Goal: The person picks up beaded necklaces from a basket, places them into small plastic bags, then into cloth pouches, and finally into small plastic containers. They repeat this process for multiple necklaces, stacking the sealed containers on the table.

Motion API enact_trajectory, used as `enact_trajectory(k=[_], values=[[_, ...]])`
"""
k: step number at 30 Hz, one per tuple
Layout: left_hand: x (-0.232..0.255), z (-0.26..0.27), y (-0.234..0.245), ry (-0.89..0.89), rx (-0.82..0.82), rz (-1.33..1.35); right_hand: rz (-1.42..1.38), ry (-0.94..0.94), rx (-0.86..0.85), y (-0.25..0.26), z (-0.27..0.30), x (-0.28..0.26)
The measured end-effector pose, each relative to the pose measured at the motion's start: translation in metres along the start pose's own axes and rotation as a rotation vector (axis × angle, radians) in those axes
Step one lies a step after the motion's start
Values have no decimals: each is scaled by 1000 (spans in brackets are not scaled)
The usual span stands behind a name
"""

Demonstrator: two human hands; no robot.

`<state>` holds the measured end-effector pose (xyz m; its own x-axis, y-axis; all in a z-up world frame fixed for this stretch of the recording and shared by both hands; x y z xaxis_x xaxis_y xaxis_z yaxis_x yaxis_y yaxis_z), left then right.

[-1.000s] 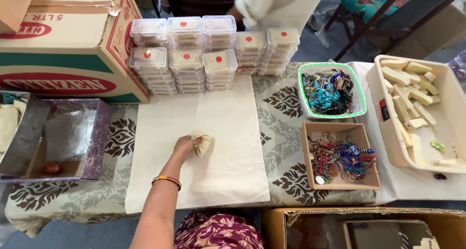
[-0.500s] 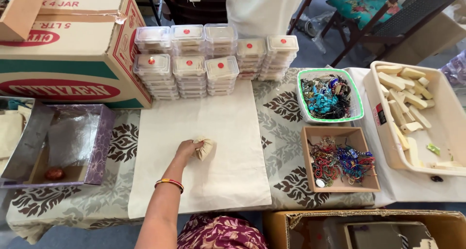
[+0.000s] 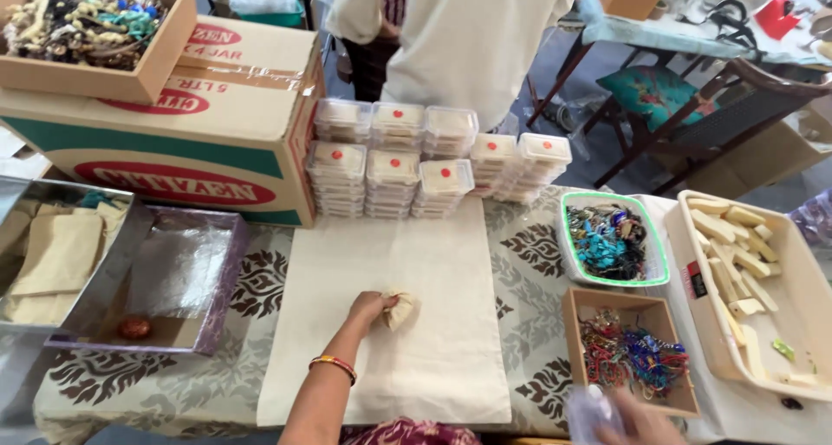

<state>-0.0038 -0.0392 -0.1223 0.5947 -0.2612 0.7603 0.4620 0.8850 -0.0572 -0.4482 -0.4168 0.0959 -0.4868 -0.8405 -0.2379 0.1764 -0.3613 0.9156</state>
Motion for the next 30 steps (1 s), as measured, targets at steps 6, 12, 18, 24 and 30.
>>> enact_trajectory(k=[6, 12, 18, 24, 30], values=[[-25, -23, 26, 21, 9, 290, 180, 335, 199, 1, -171, -289], [37, 43, 66, -137, 115, 549, 295, 605, 176, -116, -232, -390], [81, 63, 55, -271, 291, 119, -468, 217, 65, -97, -239, -388], [119, 93, -18, -697, 551, -386, -1371, -116, -105, -96, -255, -380], [129, 104, -65, -1052, 526, -680, -1717, -239, -58, -142, -289, -324]])
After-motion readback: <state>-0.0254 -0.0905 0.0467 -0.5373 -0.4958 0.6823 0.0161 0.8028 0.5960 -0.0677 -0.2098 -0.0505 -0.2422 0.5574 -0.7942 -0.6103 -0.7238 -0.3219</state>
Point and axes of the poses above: each hand's wrist, its own z-axis away from the middle knuckle, its own y-axis out of the back of the hand, x = y × z, the point moved 3 cm from there along -z, towards the middle knuckle, and after that the axes turned 7 degrees about z, right-handed, at the moved point
